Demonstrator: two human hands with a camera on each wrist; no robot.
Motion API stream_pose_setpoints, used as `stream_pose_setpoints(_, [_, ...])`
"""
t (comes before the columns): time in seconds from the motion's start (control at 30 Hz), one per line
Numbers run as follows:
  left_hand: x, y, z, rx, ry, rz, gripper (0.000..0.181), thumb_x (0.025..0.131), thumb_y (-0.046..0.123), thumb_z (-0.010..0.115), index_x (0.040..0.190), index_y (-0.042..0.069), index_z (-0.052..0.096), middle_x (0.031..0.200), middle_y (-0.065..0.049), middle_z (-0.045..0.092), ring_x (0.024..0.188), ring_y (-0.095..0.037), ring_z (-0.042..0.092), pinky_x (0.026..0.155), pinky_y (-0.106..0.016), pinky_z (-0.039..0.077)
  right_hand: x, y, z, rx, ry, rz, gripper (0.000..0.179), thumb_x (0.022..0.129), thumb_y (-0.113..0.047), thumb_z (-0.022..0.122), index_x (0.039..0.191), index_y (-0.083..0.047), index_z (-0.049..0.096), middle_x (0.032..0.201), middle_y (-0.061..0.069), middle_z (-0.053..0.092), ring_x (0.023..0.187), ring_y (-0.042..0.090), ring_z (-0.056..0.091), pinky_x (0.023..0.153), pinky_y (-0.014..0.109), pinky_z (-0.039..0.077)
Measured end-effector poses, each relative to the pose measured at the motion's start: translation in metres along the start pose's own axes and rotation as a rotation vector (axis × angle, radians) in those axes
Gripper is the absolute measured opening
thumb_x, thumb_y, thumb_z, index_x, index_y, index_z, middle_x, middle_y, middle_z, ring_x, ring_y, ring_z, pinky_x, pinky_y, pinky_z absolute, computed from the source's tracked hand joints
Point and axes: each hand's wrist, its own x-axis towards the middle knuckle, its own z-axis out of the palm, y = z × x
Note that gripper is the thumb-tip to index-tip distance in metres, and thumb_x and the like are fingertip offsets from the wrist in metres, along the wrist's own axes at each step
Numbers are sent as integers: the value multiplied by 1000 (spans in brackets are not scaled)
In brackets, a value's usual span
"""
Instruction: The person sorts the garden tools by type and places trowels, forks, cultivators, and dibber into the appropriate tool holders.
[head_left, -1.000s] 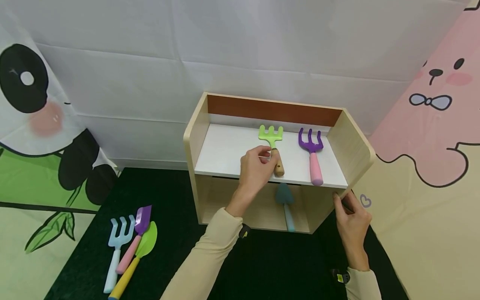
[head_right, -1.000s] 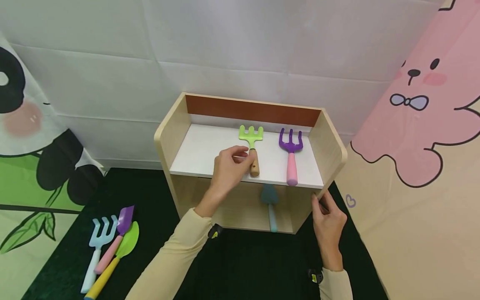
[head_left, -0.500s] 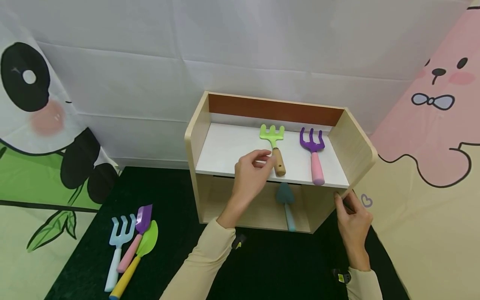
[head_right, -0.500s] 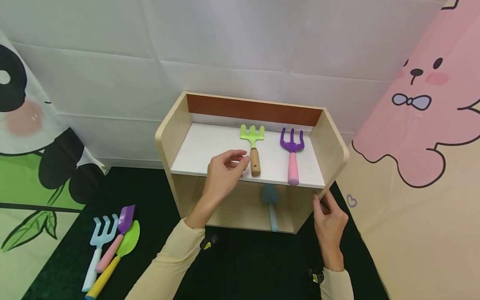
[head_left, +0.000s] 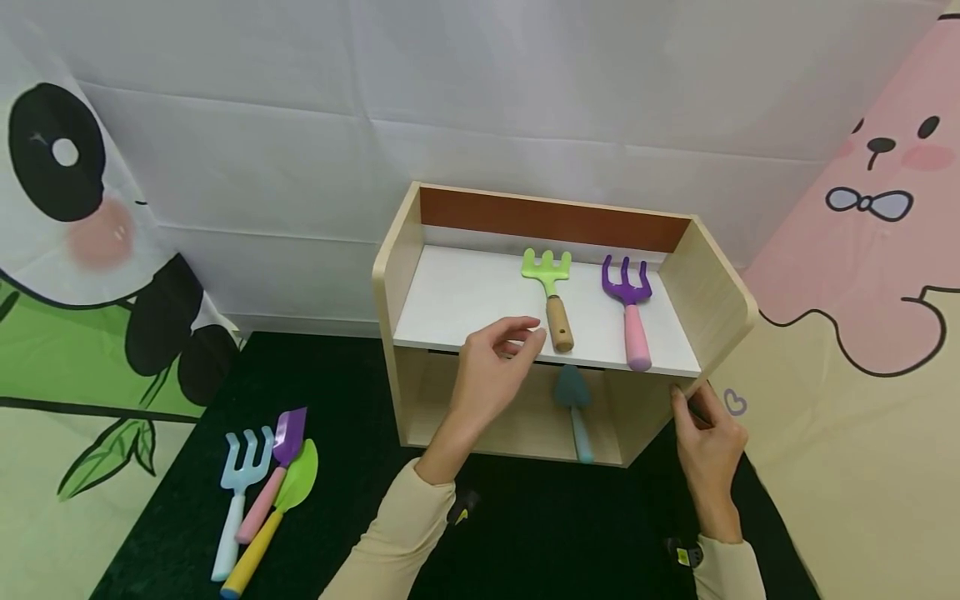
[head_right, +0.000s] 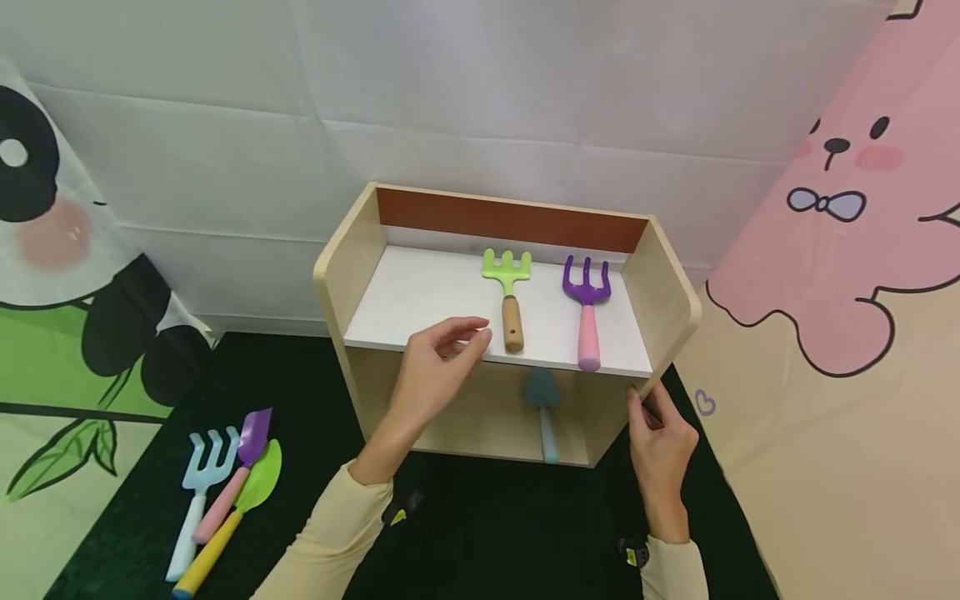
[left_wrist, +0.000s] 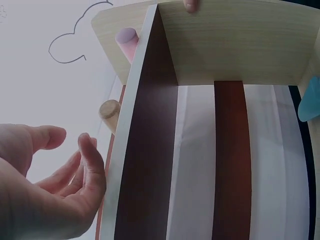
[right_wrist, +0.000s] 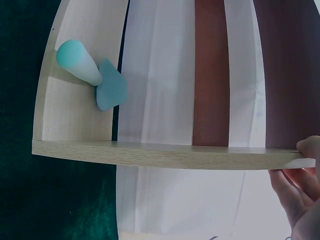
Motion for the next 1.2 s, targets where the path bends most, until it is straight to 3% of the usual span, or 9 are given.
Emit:
stream_pose_setpoints(0.33, [-18,-9,-8,-11,-43,7,23,100,22,69,114,4,75,102,-9,74,88,-21,68,75,-25,55,1,-1,1,4,-4,-6,35,93,-4,74,127,-6,73,107,21,75,93,-21,60,72,5,48])
stream_pose_setpoints(0.83, [-40,-27,-21,-20,-55,-89,24,100,20,70,114,2,74,105,-9,73,92,-21,68,84,-25,56,0,0,1,14,2,1,33,92,-2,74,125,-5,74,106,21,75,92,-19,61,72,5,49])
stream_pose_setpoints(1.2, [-57,-44,-36,-22,-47,-127,23,101,22,69,113,2,74,103,-9,73,92,-21,68,84,-24,56,0,-2,1,13,-6,1,33,93,-2,74,126,-5,73,107,21,75,93,-20,61,73,5,49])
